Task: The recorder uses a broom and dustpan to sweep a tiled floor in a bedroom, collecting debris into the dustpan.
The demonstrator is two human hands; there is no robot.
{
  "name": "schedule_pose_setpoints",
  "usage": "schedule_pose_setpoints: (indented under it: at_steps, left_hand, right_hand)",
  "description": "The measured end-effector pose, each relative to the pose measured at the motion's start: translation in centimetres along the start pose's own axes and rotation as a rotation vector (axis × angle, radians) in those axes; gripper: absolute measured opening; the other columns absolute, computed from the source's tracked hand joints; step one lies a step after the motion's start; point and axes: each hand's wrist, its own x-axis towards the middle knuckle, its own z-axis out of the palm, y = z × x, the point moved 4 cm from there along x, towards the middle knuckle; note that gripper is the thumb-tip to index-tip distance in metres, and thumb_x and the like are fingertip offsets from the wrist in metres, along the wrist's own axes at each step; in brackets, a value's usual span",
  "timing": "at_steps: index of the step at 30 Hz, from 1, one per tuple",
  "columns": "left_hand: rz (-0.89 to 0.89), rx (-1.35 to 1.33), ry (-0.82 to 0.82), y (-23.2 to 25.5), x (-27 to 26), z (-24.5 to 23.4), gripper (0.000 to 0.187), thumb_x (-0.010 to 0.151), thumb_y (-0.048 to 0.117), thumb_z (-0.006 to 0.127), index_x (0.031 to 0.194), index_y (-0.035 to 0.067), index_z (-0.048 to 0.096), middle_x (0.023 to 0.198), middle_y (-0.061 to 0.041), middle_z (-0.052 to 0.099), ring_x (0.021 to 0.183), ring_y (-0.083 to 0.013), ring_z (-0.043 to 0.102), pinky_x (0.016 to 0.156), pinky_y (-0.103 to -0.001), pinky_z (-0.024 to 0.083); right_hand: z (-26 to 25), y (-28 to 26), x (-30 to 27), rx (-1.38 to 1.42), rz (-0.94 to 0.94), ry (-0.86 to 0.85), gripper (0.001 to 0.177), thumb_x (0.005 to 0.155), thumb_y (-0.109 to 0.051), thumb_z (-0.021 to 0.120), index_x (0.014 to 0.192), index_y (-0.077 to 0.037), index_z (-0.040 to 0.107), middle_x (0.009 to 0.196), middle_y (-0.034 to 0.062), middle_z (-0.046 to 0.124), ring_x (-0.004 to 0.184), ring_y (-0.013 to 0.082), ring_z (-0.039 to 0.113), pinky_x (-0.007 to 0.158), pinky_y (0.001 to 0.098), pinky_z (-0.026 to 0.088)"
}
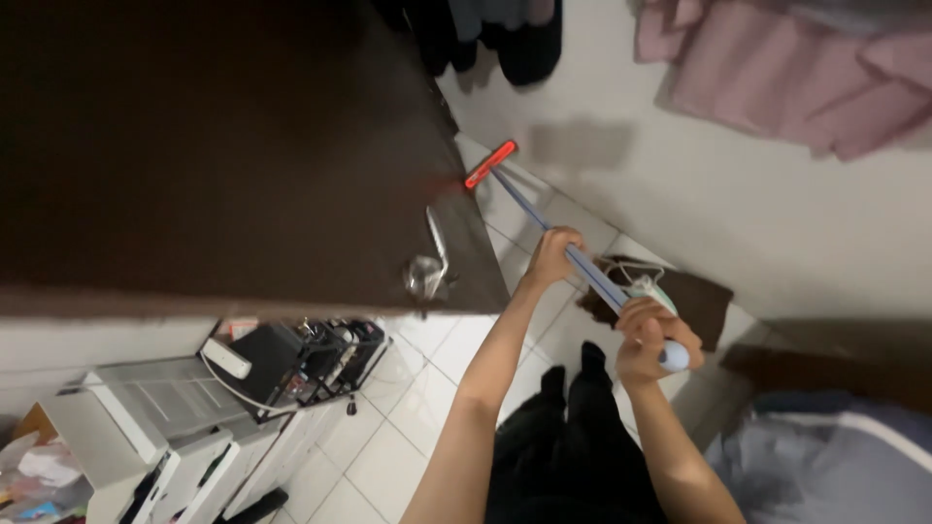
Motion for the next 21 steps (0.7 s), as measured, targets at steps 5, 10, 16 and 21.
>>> schedule_pose_setpoints:
  at_steps: [5,10,16,21]
  left_hand:
    - [-0.177,0.093,-0.044,-13.3,-0.9,2.1,0.02,0.079,0.012,0.083,0.078,0.004,0.065,0.086,-0.014,0.069,0.086,-0.034,0.068,0.08,-0.043,0.054]
    - [-0.005,0.131,0.161,-18.2,-3.2,7.5,0.03,0.071,0.017,0.087,0.081,0.002,0.063,0.092,-0.02,0.066,0.093,-0.0396,0.061,0.089,-0.049,0.048]
    - [-0.285,0.081,-0.213,-12.3,-7.6,13.9,0.022,0.081,0.013,0.079,0.074,0.002,0.06,0.081,-0.017,0.064,0.087,-0.0362,0.063,0.081,-0.044,0.05]
    - [-0.166,-0.128,-0.091,-3.3,-12.3,15.6,0.023,0.065,0.015,0.075,0.084,0.005,0.068,0.084,-0.017,0.065,0.086,-0.0351,0.064,0.076,-0.043,0.05]
  right_hand:
    - [-0.7,9.5,-2.3,-0.254,0.194,-0.02,0.035,0.11,-0.009,0.056,0.079,0.003,0.046,0.075,0.0152,0.06,0.064,0.0193,0.055,0.06,0.0343,0.047]
    - [-2.8,13.3,-3.6,-0.218,0.228,0.052,0.038,0.111,-0.011,0.052,0.075,0.0,0.046,0.067,0.0083,0.055,0.059,0.0153,0.052,0.056,0.0306,0.046]
    - [-5.2,5.3,-2.5,-0.351,0.277,0.153,0.038,0.111,-0.004,0.051,0.074,-0.001,0.041,0.067,0.0095,0.052,0.057,0.0147,0.05,0.051,0.0278,0.042]
    - [-4.9,-3.8,-2.1,-0.487,0.352,0.206,0.038,0.112,-0.001,0.049,0.075,-0.001,0.041,0.065,0.0107,0.052,0.054,0.0146,0.051,0.052,0.0279,0.044]
